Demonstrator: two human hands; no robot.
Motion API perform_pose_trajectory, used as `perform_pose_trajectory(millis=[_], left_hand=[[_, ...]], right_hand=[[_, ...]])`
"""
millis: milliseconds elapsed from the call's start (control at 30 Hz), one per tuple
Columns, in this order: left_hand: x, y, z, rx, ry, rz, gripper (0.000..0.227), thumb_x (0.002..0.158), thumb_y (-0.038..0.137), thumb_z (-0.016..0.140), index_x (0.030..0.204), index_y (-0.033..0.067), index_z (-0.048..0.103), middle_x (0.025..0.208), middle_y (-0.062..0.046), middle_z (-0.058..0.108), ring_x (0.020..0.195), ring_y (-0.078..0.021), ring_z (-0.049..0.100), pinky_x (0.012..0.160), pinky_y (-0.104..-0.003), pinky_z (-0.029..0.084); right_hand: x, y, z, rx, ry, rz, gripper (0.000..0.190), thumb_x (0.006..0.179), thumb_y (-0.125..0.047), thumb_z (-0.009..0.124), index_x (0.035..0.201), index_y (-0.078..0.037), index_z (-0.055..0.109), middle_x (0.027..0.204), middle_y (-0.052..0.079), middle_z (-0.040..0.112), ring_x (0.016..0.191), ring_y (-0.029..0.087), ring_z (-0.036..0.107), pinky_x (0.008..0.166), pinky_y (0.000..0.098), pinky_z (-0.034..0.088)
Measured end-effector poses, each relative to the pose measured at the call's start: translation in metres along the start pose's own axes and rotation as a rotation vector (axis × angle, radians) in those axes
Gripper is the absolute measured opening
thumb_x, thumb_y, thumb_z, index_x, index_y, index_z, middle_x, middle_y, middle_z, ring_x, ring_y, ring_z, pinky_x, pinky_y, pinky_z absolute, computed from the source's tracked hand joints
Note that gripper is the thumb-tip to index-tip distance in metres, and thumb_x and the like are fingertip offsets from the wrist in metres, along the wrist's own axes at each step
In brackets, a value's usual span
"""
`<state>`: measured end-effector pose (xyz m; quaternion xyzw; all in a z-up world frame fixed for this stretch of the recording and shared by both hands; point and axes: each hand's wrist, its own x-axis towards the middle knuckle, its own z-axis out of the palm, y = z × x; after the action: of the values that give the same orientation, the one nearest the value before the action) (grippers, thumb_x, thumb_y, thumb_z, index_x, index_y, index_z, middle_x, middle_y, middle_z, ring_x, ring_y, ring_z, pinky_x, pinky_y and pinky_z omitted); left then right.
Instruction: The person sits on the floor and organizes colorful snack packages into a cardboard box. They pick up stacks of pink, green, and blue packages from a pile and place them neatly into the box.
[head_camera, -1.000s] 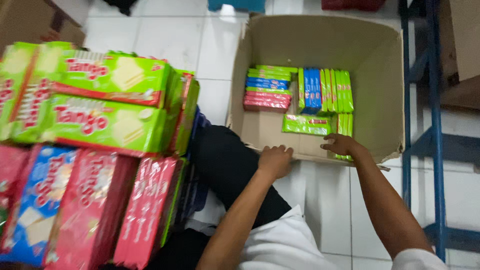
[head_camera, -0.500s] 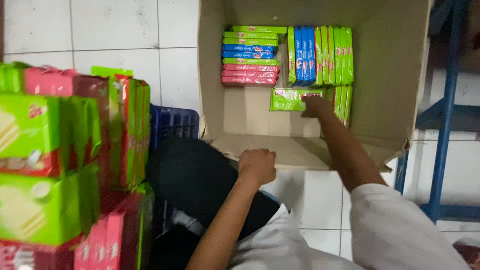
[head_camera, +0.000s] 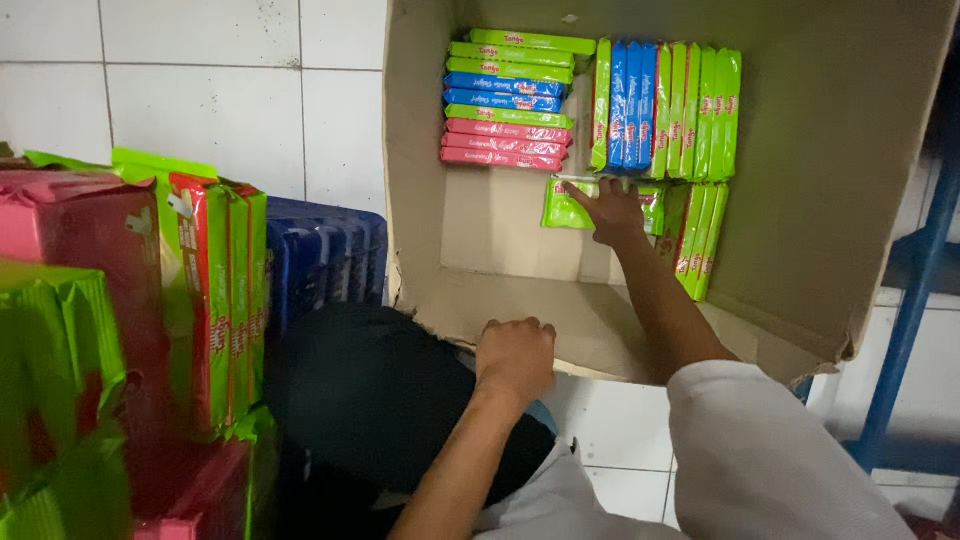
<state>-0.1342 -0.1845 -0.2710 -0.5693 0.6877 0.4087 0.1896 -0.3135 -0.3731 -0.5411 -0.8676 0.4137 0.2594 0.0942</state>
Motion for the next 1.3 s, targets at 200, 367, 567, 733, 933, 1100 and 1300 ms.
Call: perform_pose_trajectory(millis=[200, 367, 567, 733, 933, 1100, 1300], left_hand=[[0.002, 0.000, 0.004, 0.039, 0.043, -0.002, 0.033, 0.094, 0.024, 0.057, 0.118, 0.0097, 0.074, 0.106, -0.013, 0.076, 0.099, -0.0312, 0.075, 0.085, -0.047, 0.056], [0.011, -0.005, 0.020, 0.015, 0.158, -0.006, 0.028, 0.087, 0.024, 0.063, 0.108, 0.0113, 0.076, 0.097, -0.012, 0.077, 0.094, -0.0309, 0.076, 0.085, -0.049, 0.056], [-0.028, -0.002, 0.008, -0.106, 0.362, -0.007, 0.036, 0.079, 0.032, 0.073, 0.102, 0.0049, 0.077, 0.094, -0.018, 0.077, 0.091, -0.0361, 0.076, 0.081, -0.052, 0.058], [-0.072, 0.008, 0.000, -0.555, 0.502, 0.120, 0.081, 0.078, 0.052, 0.065, 0.133, -0.0074, 0.064, 0.131, -0.033, 0.067, 0.124, -0.0503, 0.063, 0.106, -0.063, 0.049], [-0.124, -0.006, 0.006, -1.179, 1.099, 0.209, 0.047, 0.091, 0.023, 0.050, 0.134, 0.0111, 0.062, 0.131, -0.011, 0.067, 0.116, -0.0279, 0.066, 0.102, -0.039, 0.049], [-0.288, 0.002, -0.018, -1.122, 1.157, 0.282, 0.094, 0.074, 0.054, 0.065, 0.153, 0.0098, 0.040, 0.146, -0.018, 0.048, 0.121, -0.0323, 0.065, 0.102, -0.039, 0.052], [-0.389, -0.018, -0.024, -0.808, 1.577, 0.125, 0.084, 0.069, 0.053, 0.072, 0.135, 0.0029, 0.053, 0.136, -0.018, 0.058, 0.129, -0.0297, 0.057, 0.112, -0.037, 0.044]], right_hand=[[-0.027, -0.010, -0.065, 0.116, -0.149, -0.044, 0.123, 0.074, -0.035, 0.087, 0.167, -0.047, 0.009, 0.140, 0.018, 0.056, 0.133, 0.040, 0.057, 0.107, 0.0567, 0.046], [-0.058, -0.009, -0.116, 0.409, -0.134, -0.075, 0.129, 0.065, -0.035, 0.090, 0.167, -0.042, 0.011, 0.141, 0.024, 0.055, 0.133, 0.047, 0.056, 0.107, 0.0597, 0.047], [-0.150, -0.019, -0.203, 1.075, 0.040, -0.123, 0.120, 0.064, -0.008, 0.085, 0.164, -0.025, 0.021, 0.141, 0.027, 0.053, 0.134, 0.047, 0.051, 0.111, 0.0591, 0.042], [-0.216, -0.038, -0.258, 1.416, 0.146, -0.187, 0.106, 0.073, 0.007, 0.055, 0.165, -0.027, 0.014, 0.140, 0.028, 0.047, 0.127, 0.044, 0.050, 0.102, 0.0560, 0.045], [-0.270, -0.116, -0.288, 1.798, 0.382, -0.392, 0.070, 0.084, -0.032, 0.053, 0.149, -0.014, 0.036, 0.134, 0.012, 0.055, 0.104, 0.024, 0.059, 0.086, 0.0396, 0.049], [-0.326, -0.222, -0.329, 2.011, 0.357, -0.402, 0.058, 0.097, -0.032, 0.050, 0.151, -0.020, 0.032, 0.147, 0.018, 0.054, 0.118, 0.033, 0.059, 0.098, 0.0464, 0.050], [-0.398, -0.344, -0.425, 2.088, 0.136, -0.695, 0.083, 0.090, -0.053, 0.042, 0.156, -0.004, 0.038, 0.150, 0.022, 0.053, 0.133, 0.036, 0.055, 0.115, 0.0485, 0.043]])
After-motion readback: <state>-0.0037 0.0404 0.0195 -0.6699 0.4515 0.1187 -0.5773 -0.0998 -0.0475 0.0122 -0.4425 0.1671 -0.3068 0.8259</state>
